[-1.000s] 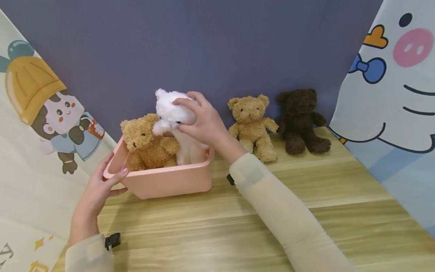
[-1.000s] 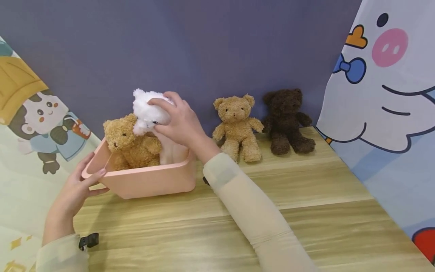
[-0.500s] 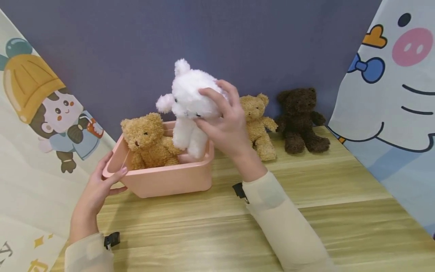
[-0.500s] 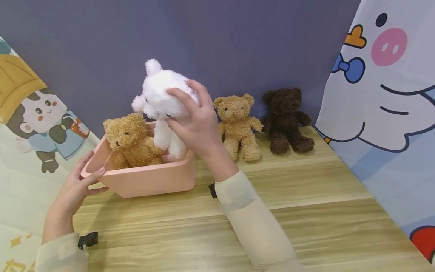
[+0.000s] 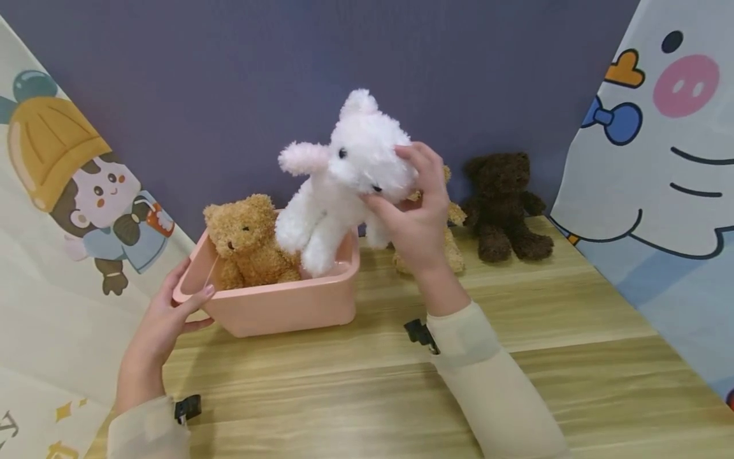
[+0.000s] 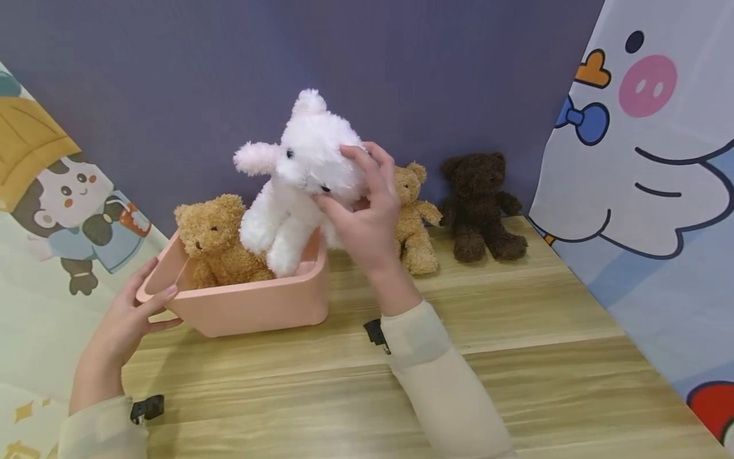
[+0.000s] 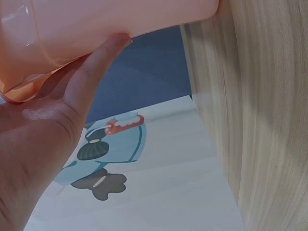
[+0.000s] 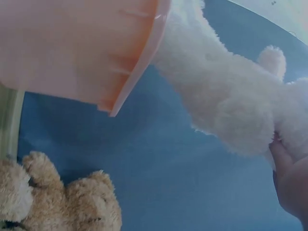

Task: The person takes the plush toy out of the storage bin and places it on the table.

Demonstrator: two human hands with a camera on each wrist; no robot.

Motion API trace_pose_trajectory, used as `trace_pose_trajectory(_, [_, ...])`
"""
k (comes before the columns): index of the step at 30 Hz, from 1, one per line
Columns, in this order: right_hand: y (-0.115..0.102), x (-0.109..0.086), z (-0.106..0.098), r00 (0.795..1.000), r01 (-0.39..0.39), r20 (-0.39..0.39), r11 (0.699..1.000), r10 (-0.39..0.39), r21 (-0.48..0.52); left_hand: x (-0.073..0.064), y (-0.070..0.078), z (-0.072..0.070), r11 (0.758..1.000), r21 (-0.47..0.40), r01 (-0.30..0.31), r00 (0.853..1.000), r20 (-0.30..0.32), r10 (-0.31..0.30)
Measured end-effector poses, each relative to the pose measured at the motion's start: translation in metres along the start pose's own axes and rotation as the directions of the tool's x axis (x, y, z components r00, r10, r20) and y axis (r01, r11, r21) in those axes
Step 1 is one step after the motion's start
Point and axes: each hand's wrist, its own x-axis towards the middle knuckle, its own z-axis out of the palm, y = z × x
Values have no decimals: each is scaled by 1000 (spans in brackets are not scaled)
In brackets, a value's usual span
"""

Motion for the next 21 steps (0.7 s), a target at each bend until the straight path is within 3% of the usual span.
trace_pose_trajectory(7, [11, -2, -17, 999, -2, -45, 998, 4, 61, -1, 0, 0, 1000, 17, 4, 1000, 1, -4])
trace_pose_trajectory(16, [16, 4, -49, 997, -12, -73, 998, 17, 69, -1, -1, 0, 1000, 28, 6, 1000, -2, -6])
trace_pose_trajectory(21, [13, 13, -64, 993, -23, -111, 989, 40, 149, -1, -1, 0, 1000, 28, 4, 1000, -1, -4])
